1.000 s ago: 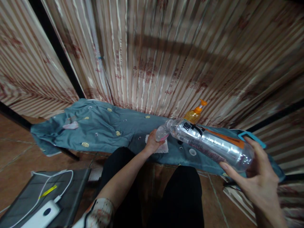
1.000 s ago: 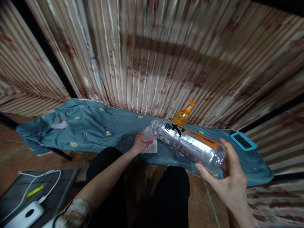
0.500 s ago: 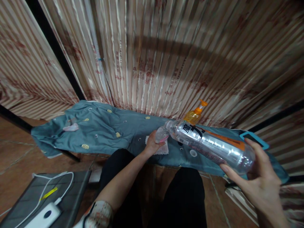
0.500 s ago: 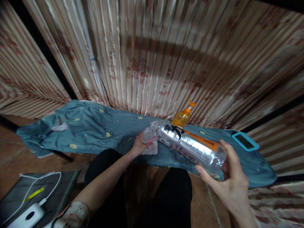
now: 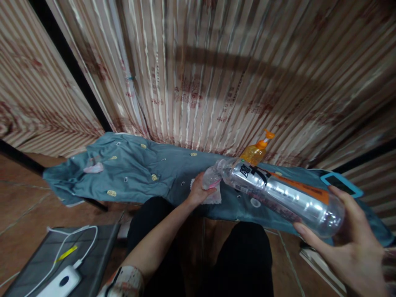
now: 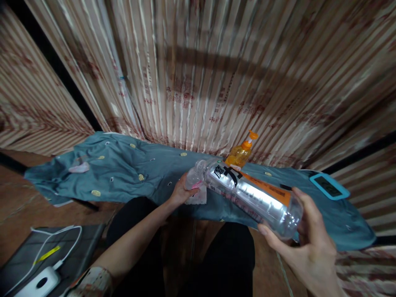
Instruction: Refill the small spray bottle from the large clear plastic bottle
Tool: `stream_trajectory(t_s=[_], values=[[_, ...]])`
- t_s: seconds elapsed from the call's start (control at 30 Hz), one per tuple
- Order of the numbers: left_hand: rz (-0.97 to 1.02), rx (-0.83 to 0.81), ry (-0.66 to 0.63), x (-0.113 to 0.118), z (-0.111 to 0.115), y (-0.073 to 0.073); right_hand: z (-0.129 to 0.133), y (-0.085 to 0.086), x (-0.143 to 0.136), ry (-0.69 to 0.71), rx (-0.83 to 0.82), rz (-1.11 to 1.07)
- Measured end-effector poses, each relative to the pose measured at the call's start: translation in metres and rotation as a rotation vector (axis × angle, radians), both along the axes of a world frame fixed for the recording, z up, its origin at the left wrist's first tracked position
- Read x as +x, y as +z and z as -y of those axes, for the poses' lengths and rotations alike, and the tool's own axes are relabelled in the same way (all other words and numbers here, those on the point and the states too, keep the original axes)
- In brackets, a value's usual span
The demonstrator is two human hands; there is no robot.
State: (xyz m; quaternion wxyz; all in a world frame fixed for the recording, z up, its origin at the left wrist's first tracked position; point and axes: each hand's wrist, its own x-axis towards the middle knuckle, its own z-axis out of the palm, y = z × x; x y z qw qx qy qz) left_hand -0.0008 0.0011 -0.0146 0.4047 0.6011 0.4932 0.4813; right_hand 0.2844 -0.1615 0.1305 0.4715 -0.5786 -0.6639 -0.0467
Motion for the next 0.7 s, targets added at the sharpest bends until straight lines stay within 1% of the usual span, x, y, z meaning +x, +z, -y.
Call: stream_trajectory(t_s=[0.1, 0.37, 0.53, 0.7], values=[[-0.020, -0.009, 0.001, -0.001, 0.001, 0.000, 0.000, 0.001, -0.001, -0.057, -0.022, -0.007], [-0.040, -0.002, -0.010, -0.003, 0.000, -0.002, -0.001, 0.005, 0.000, -0.065, 0.014, 0.068], [-0.067, -0.035, 0.004, -0.003, -0.002, -0.002, -0.006, 0.013, -0.001, -0.028, 0.080, 0.171], [-0.065, -0.039, -0.019, -0.003, -0.002, -0.002, -0.010, 0.009, 0.011, 0.010, 0.110, 0.173]])
